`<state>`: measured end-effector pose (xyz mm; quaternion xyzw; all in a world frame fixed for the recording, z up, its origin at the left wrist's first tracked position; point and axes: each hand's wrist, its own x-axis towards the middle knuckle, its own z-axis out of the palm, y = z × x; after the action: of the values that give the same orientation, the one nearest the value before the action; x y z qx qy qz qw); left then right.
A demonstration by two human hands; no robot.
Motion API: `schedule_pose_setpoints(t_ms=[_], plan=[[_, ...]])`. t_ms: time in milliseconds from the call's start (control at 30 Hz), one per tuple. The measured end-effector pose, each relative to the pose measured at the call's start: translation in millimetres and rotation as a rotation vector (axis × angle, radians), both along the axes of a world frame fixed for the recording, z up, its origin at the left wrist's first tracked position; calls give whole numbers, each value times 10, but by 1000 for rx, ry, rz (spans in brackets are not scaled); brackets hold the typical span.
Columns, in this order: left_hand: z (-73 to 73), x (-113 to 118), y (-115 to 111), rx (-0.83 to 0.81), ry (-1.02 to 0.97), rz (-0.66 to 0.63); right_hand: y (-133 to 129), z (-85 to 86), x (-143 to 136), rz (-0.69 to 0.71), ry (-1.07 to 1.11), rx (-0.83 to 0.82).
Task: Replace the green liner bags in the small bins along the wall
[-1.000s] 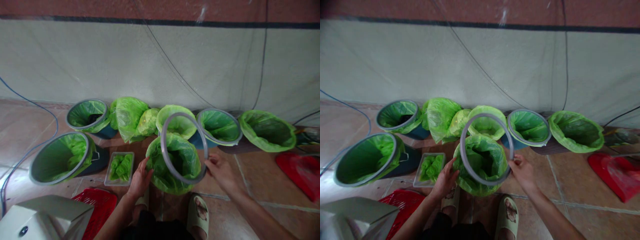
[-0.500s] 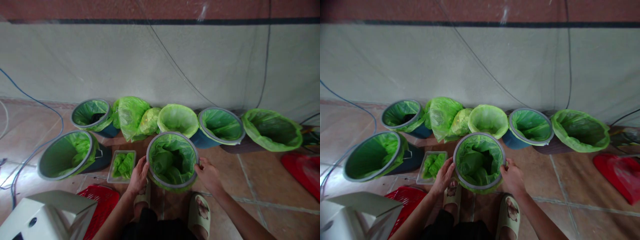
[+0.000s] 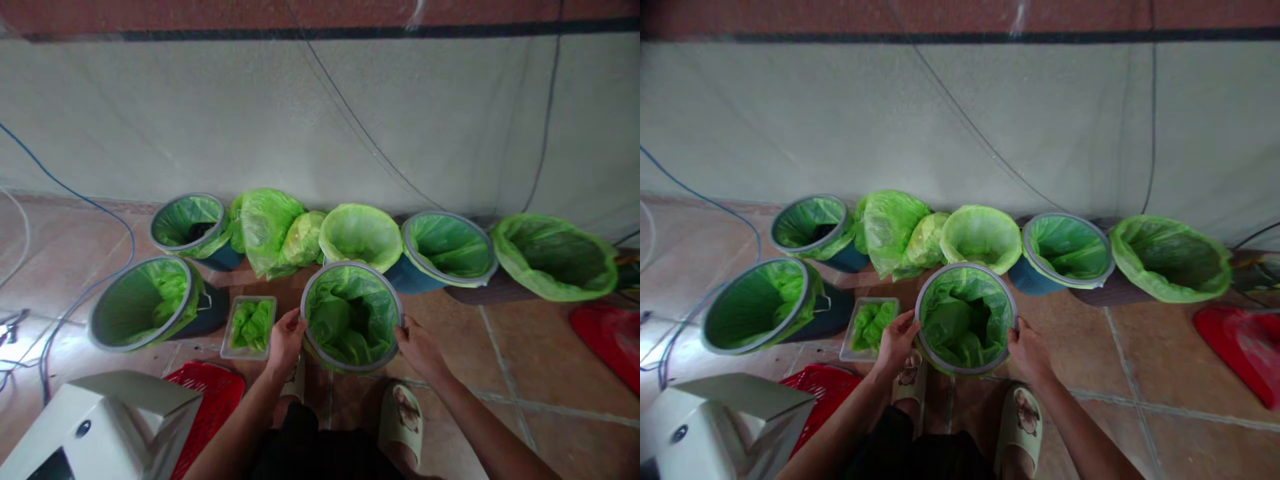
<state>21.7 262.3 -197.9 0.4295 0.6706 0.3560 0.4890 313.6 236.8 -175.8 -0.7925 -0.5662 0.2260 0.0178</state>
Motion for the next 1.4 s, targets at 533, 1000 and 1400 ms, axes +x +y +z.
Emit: schedule_pose_setpoints(t_ms=[533, 1000, 1400], plan=[[222, -133, 55, -3, 204, 63, 242, 152, 12, -112, 256, 130], [84, 55, 213, 44, 428, -151, 256, -188, -220, -298, 136, 180], [85, 399, 249, 49, 265, -284, 256, 66, -461, 365, 299, 61]])
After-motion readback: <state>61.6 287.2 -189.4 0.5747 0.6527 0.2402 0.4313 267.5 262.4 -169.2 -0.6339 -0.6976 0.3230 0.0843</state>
